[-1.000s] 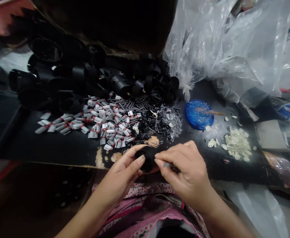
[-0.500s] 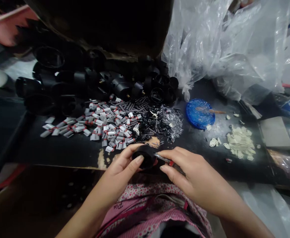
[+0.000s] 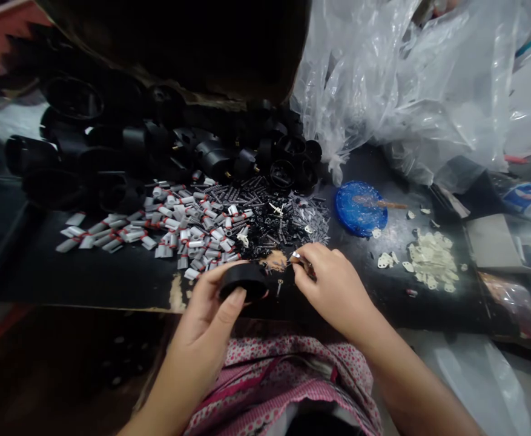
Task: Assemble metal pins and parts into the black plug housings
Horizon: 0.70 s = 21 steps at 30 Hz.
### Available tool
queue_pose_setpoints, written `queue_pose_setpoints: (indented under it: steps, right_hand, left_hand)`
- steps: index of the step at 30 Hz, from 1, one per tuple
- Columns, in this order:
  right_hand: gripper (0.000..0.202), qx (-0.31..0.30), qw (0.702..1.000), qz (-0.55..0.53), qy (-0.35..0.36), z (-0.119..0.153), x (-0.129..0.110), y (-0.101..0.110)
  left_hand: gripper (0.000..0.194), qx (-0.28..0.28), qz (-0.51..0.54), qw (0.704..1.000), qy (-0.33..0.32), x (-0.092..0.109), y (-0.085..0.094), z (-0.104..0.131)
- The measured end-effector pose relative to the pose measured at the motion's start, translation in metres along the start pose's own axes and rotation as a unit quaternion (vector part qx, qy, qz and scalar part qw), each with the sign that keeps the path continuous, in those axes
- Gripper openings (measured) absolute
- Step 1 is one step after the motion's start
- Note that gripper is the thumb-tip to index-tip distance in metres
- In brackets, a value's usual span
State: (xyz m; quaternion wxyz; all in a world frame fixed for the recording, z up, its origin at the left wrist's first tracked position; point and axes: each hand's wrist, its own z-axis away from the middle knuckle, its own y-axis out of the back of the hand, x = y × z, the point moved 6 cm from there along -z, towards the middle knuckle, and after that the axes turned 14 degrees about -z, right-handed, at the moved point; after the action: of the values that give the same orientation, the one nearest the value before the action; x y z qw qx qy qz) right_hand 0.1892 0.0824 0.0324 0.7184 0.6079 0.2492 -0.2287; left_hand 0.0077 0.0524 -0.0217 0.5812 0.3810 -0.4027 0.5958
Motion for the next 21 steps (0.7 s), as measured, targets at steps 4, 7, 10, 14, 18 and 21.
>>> queue_pose_setpoints:
  steps: [4,7,10,14,18,21]
  right_hand:
    - [0.018,-0.029,0.989,0.14,0.044,-0.006,-0.005,-0.01]
    - [0.015,-0.04,0.984,0.167,0.045,-0.007,-0.007,-0.011]
    - [0.012,-0.027,0.995,0.085,0.036,-0.005,-0.009,-0.007]
    - [0.011,0.005,0.994,-0.105,0.031,0.006,-0.012,0.001]
    - [0.008,0.039,0.988,-0.138,0.057,0.017,-0.015,0.004]
    - [0.007,0.057,0.987,-0.134,0.068,0.021,-0.014,0.004]
  left_hand:
    - [0.018,-0.042,0.109,0.993,0.031,-0.002,-0.012,-0.004]
    - [0.017,-0.04,0.126,0.991,0.033,0.001,-0.014,-0.006]
    - [0.018,-0.039,0.161,0.984,0.063,0.002,-0.018,-0.006]
    - [0.019,-0.095,0.211,0.963,0.137,0.0,-0.034,-0.002]
    - [0.017,-0.076,0.194,0.97,0.128,-0.002,-0.038,0.0]
    - [0.018,-0.045,0.169,0.98,0.092,-0.003,-0.036,0.0]
